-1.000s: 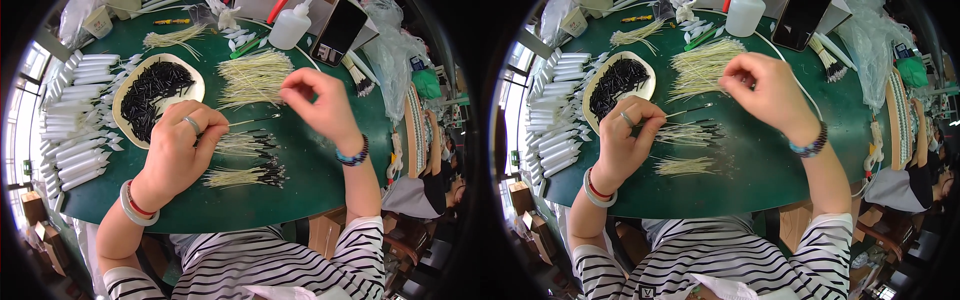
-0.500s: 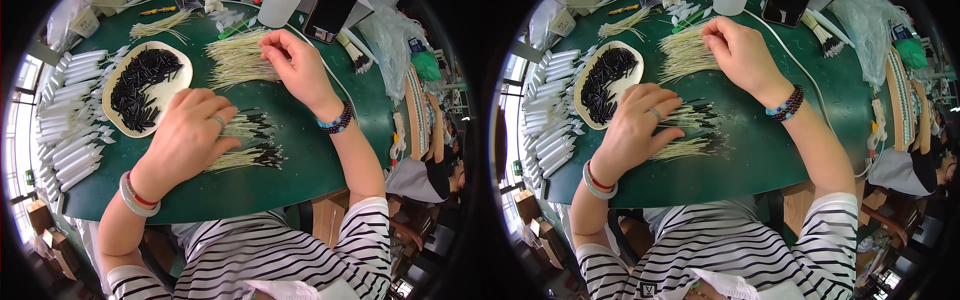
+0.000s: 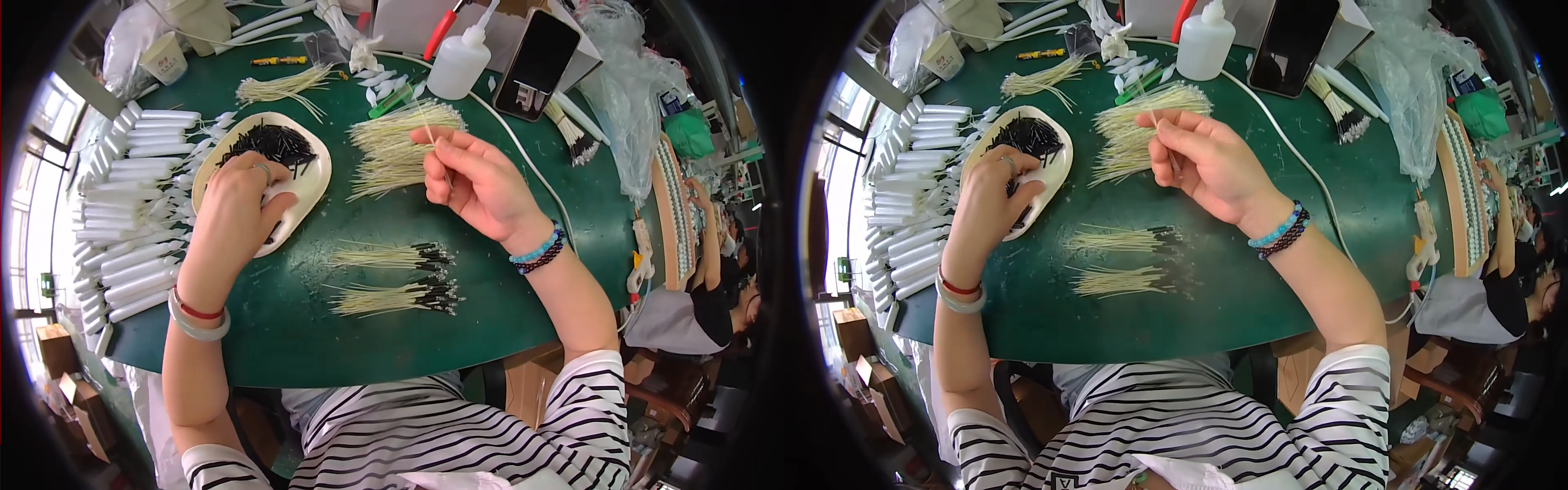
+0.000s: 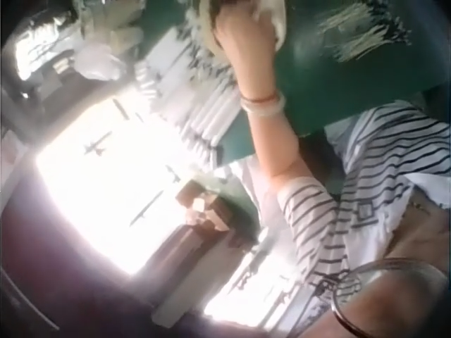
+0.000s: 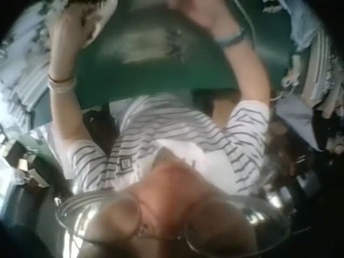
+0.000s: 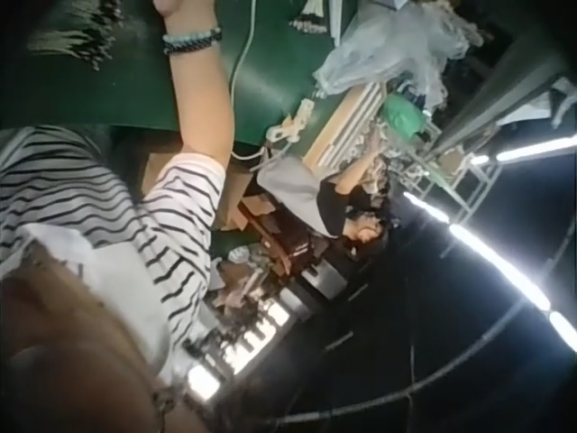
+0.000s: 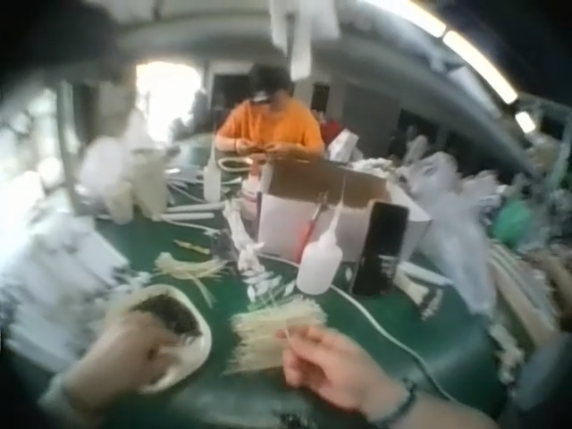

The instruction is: The person assembles small electronic components by hand, inserting wires into tubes at a factory workbench.

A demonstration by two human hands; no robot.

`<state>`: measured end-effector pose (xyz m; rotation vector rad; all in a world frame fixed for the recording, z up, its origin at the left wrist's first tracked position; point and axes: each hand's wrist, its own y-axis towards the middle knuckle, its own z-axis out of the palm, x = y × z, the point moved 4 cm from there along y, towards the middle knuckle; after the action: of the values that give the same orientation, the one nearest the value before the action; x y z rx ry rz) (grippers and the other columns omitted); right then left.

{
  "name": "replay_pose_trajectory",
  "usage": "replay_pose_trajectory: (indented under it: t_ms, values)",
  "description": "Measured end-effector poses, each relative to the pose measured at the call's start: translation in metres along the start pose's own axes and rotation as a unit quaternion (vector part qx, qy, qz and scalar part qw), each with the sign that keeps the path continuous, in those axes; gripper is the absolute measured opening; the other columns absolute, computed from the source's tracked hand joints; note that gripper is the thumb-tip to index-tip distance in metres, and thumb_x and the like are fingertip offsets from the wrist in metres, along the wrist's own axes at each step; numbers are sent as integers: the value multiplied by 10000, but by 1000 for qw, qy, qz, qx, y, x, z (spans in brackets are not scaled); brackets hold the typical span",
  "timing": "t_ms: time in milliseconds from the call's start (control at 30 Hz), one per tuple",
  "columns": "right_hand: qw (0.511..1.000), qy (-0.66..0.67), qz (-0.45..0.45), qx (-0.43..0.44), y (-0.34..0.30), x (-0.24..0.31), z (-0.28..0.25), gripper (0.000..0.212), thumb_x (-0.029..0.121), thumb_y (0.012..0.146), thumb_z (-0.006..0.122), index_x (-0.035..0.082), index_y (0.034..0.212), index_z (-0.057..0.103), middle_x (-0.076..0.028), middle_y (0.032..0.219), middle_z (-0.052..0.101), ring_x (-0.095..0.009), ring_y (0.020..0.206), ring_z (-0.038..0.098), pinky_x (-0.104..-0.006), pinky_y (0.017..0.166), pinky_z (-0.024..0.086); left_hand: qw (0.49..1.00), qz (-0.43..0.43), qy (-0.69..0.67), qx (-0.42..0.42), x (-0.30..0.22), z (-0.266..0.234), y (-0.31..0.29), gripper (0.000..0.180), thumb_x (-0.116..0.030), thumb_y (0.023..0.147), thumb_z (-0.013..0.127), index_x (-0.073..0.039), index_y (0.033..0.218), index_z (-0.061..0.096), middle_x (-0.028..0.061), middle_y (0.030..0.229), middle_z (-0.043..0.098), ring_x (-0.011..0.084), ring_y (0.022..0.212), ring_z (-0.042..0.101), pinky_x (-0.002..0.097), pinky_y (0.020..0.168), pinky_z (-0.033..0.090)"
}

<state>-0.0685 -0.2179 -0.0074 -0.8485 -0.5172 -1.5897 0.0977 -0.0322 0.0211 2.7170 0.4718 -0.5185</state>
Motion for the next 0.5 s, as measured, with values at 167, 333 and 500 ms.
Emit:
replay_pose_trajectory:
  t_ms: [167,333,500]
  values:
    - [988,-142,-17,-63,-5,-4,7,147,116,939,535,12,1041,558,-69,827,623,-157,680,611,-257,632,505,990,40,132,-42,10,14,-3,111,-122,781,580,-36,716,609,128,726,567,305,757,553,418,691,447]
    - [945,-316,-46,-72,-18,-10,7,64,74,914,544,28,930,586,-32,821,621,-51,632,486,-181,570,379,990,11,137,-25,4,25,-6,34,-79,756,617,-57,774,635,108,804,565,295,838,536,398,767,432]
    - [912,-379,-122,-100,-14,-4,8,124,78,929,548,13,999,629,20,764,566,-37,648,488,-175,570,376,996,30,84,28,4,14,-2,82,-4,725,589,-36,787,632,139,805,604,317,825,562,395,777,449]
